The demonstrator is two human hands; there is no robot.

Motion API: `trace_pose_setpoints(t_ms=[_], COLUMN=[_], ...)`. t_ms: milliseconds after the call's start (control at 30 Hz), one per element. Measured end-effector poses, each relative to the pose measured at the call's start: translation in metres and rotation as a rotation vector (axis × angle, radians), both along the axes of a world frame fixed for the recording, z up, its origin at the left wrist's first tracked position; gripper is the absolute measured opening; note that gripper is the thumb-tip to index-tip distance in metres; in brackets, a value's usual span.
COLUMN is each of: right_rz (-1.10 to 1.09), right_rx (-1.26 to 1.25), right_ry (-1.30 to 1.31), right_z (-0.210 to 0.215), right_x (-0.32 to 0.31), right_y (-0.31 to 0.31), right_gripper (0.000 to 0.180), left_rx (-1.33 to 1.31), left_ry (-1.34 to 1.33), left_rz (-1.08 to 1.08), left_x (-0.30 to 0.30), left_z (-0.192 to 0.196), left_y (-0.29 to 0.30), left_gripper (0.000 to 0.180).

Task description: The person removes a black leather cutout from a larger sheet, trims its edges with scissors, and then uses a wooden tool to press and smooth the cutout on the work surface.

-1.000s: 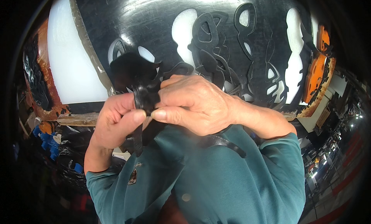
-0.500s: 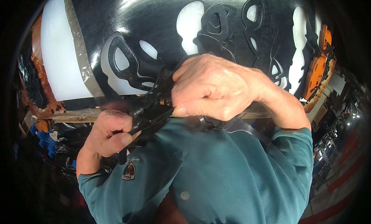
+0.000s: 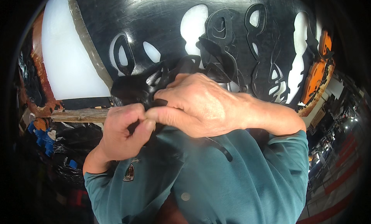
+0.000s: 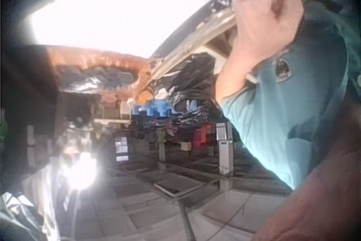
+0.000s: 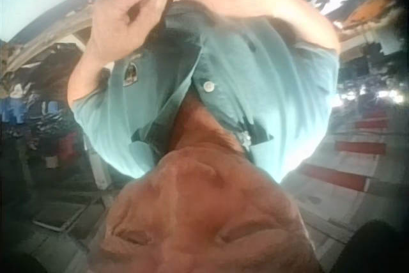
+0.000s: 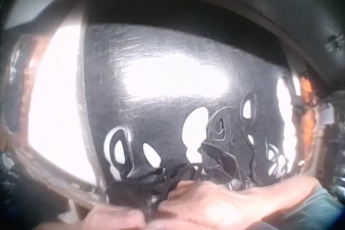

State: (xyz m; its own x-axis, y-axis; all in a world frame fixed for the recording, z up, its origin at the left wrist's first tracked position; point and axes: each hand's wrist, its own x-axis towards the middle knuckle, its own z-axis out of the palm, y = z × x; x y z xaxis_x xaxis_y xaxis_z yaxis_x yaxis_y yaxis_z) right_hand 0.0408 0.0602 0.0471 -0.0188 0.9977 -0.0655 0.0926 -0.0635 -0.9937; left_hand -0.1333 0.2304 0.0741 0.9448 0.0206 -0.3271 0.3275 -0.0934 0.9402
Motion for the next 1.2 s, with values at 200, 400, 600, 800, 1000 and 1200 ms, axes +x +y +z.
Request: trace_pose_setpoints(t_ms=[200, 400, 600, 800, 1000, 1200], right_rz=[-0.183, -0.123, -0.010, 0.132, 0.207, 0.174], right_rx=[-0.018, 0.063, 0.127, 0.117, 0.119, 0.116], right_ry=[0.193, 0.269, 0.344, 0.380, 0.486, 0.367], right_z=[-0.003, -0.005, -0.013, -0.024, -0.030, -0.026], right_x=[-0.019, -0.013, -0.007, 0.000, 0.009, 0.006], right_y=[-0.003, -0.003, -0.002, -0.001, 0.005, 0.000], right_gripper=[0.035, 0.037, 0.029, 0.035, 0.036, 0.027], left_rx=[-0.525, -0.532, -0.487, -0.328, -0.223, -0.149], left_ry=[0.299, 0.287, 0.030, 0.052, -0.103, -0.070], left_rz=[0.271, 0.196, 0.083, -0.081, -0.117, 0.004], left_x=[0.002, 0.004, -0.006, -0.008, 0.002, -0.014], left_z=[0.006, 0.004, -0.016, -0.016, -0.013, -0.019], left_y=[-0.007, -0.002, 0.000, 0.007, 0.010, 0.001], left_gripper=[0.014, 0.017, 0.024, 0.020, 0.018, 0.020])
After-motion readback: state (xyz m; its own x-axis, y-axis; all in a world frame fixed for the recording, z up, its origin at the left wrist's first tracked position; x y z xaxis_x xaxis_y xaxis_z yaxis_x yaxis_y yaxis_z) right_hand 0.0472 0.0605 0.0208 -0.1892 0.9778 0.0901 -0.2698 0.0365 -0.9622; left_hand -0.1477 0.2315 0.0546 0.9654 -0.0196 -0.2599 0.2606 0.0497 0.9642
